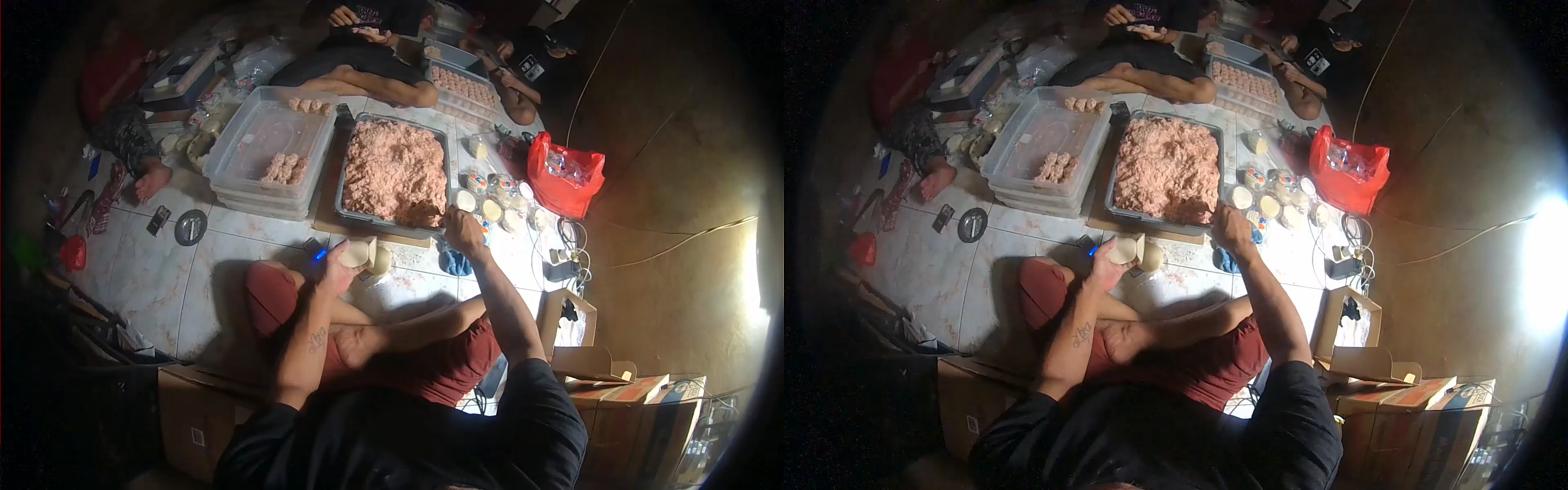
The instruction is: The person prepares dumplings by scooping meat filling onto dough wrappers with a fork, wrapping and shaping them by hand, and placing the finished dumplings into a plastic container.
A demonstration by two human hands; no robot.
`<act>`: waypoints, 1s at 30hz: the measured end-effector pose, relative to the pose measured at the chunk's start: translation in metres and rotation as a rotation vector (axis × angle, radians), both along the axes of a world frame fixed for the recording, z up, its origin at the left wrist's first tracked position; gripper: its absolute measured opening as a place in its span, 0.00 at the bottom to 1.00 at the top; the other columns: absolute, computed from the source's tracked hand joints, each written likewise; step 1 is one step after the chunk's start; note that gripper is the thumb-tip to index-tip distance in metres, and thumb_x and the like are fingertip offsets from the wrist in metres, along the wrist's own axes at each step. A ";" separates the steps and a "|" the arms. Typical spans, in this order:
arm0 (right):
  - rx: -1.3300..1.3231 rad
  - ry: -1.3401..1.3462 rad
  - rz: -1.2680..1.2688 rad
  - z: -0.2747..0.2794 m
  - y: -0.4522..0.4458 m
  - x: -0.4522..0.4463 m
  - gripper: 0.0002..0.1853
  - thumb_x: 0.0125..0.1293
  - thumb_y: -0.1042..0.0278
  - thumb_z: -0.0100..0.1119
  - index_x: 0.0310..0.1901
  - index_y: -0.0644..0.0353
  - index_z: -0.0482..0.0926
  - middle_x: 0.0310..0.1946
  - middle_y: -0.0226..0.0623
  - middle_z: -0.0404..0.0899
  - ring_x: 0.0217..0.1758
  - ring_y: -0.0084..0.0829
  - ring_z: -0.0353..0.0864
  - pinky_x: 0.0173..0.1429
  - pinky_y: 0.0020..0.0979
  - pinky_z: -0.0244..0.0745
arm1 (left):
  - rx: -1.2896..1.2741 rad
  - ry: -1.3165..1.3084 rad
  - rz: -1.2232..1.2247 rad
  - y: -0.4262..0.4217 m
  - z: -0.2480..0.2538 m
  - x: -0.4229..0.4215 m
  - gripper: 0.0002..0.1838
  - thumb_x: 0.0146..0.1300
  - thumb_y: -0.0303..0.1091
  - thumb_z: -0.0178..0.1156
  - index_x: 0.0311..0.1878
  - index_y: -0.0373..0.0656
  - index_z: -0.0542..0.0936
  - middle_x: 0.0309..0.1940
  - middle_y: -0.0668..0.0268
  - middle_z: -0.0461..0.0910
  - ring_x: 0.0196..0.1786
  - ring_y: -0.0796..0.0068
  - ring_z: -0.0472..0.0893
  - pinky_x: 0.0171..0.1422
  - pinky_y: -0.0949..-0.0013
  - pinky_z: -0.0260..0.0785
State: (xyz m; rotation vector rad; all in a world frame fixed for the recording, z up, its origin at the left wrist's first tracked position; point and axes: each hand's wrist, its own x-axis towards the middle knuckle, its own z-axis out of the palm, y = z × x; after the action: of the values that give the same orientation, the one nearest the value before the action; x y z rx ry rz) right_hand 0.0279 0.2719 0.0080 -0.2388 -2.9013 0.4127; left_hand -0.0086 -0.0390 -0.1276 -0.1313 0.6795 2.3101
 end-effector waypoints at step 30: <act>-1.182 0.127 0.112 -0.023 -0.071 0.014 0.14 0.79 0.58 0.51 0.46 0.63 0.67 0.34 0.41 0.83 0.32 0.27 0.81 0.37 0.28 0.77 | -1.527 0.554 0.166 0.017 -0.063 -0.001 0.28 0.63 0.42 0.63 0.61 0.36 0.70 0.56 0.46 0.76 0.62 0.46 0.75 0.65 0.50 0.67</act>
State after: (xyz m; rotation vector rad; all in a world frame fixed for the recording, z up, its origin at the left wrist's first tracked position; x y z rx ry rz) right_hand 0.0417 0.2011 -0.0154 -0.1858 -2.1782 1.9990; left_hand -0.0096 -0.0217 -0.1902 -0.2284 2.6184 1.4146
